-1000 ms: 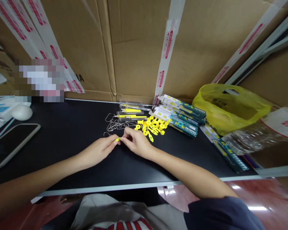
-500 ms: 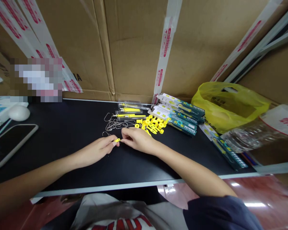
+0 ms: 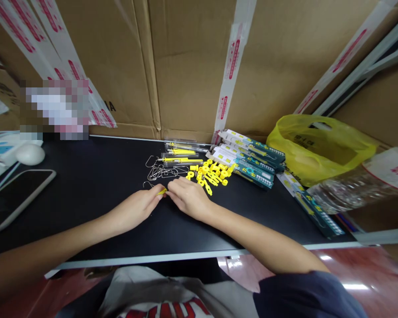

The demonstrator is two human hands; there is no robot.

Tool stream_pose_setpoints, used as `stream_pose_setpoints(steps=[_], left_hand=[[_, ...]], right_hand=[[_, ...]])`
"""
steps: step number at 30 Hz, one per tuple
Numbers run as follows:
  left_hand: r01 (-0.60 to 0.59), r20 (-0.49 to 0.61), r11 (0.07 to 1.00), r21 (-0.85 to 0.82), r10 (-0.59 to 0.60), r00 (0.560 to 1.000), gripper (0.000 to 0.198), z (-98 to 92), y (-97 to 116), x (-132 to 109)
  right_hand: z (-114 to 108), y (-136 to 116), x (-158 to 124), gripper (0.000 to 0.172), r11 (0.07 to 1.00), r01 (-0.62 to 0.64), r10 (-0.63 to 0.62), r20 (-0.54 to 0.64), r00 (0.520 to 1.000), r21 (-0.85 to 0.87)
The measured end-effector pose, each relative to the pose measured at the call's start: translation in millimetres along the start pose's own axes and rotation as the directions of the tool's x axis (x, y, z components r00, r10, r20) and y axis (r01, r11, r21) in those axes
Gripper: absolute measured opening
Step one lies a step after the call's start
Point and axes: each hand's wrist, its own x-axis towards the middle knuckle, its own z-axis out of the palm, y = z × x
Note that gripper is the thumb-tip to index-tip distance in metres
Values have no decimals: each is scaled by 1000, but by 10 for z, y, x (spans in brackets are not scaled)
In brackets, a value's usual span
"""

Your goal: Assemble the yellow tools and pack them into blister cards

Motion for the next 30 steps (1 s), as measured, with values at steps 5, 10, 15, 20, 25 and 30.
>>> stream_pose_setpoints(steps=[5,10,15,20,25,30], left_hand=[[18,13,997,72,-19,1000,21,8,15,-5],[10,4,1000,6,-10,1000,25,-19,15,-20],[33,-39,995,-93,-36,999,31,-76,29,-30],[4,-33,986,-165,-9,999,27,-80,12,-30],[58,83,849,-525,-17,996,29,-30,-36,6],[-9,33,824,-566,34,999,33,-66,-48,3]], right_hand=[[26,-18,-4,21,996,-74,74,-2,997,44],[14,-42,13,22,997,-79,79,-16,997,-6],[-22,-52,19,25,993,-18,13,-42,999,-120],[-33,-78,12,28,984,55,-64,-47,997,-169],[-73,-88,27,29,994,59,-63,-48,997,-91],[-91,-53,23,30,998,53,-52,-47,998,23]])
